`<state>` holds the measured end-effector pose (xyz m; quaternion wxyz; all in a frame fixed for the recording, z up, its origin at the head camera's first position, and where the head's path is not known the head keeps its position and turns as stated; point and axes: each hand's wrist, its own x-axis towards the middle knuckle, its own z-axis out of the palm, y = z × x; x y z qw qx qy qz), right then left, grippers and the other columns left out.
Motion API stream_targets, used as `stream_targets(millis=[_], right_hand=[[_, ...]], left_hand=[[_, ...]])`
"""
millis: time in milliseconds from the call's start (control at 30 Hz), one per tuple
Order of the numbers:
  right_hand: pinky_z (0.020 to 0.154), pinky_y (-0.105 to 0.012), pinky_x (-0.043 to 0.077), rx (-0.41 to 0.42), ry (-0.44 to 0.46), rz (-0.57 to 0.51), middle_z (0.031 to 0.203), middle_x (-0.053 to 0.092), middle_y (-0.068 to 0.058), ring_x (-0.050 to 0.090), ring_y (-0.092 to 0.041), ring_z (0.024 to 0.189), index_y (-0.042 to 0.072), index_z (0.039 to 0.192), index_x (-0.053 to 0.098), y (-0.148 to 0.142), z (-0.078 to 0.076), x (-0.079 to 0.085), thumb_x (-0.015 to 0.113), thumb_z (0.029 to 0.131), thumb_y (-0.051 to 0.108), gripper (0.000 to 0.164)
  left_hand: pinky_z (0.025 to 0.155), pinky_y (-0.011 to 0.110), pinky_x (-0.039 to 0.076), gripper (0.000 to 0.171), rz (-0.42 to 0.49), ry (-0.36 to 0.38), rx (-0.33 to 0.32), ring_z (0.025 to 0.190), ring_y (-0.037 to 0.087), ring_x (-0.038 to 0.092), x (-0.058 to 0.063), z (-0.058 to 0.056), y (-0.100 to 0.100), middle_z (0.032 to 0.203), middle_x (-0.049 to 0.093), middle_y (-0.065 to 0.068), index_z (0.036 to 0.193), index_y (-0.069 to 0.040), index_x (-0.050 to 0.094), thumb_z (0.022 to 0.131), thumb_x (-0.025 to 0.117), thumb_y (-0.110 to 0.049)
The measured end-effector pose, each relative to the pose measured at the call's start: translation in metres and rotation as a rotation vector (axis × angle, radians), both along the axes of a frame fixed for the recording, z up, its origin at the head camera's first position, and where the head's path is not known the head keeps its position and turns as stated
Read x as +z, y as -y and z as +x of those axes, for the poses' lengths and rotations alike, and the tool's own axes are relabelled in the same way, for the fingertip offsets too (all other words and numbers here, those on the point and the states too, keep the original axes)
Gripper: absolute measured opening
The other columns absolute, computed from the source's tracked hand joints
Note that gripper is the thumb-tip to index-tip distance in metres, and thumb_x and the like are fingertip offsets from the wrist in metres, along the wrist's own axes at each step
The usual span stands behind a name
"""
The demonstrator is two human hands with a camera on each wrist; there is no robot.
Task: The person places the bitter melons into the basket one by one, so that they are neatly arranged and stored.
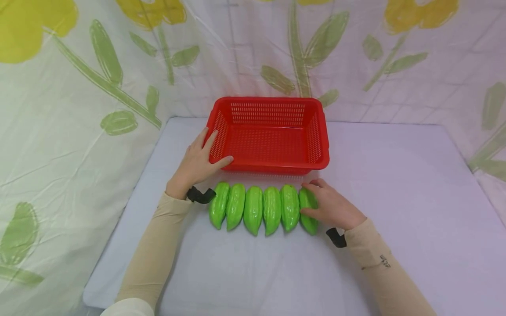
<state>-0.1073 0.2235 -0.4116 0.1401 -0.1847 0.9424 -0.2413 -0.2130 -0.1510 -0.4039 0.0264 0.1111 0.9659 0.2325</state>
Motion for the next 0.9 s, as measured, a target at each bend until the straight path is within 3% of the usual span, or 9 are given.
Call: stream_targets(millis=[600, 900], right_hand=[[0.103, -0.059, 0.053, -0.004, -0.008, -0.006, 0.146, 0.050, -0.027, 0.053, -0.044, 0.131, -0.004, 0.149, 0.050, -0.0002, -0.0009, -0.0022, 0.082, 0.089, 0.025, 0.074], [0.104, -0.060, 0.052, -0.016, -0.008, -0.001, 0.148, 0.049, -0.026, 0.052, -0.045, 0.134, -0.003, 0.150, 0.051, -0.0018, 0.0017, 0.0074, 0.082, 0.089, 0.025, 0.074]], left_hand=[[0.126, 0.069, 0.012, 0.103, 0.002, 0.009, 0.004, 0.160, 0.038, 0.013, -0.0005, 0.0006, 0.0000, 0.176, 0.001, 0.008, 0.169, -0.022, 0.012, 0.092, 0.052, -0.076], [0.126, 0.068, 0.013, 0.103, -0.004, 0.005, 0.002, 0.159, 0.038, 0.014, -0.0005, 0.0003, 0.0002, 0.176, 0.001, 0.008, 0.169, -0.023, 0.012, 0.092, 0.052, -0.077]])
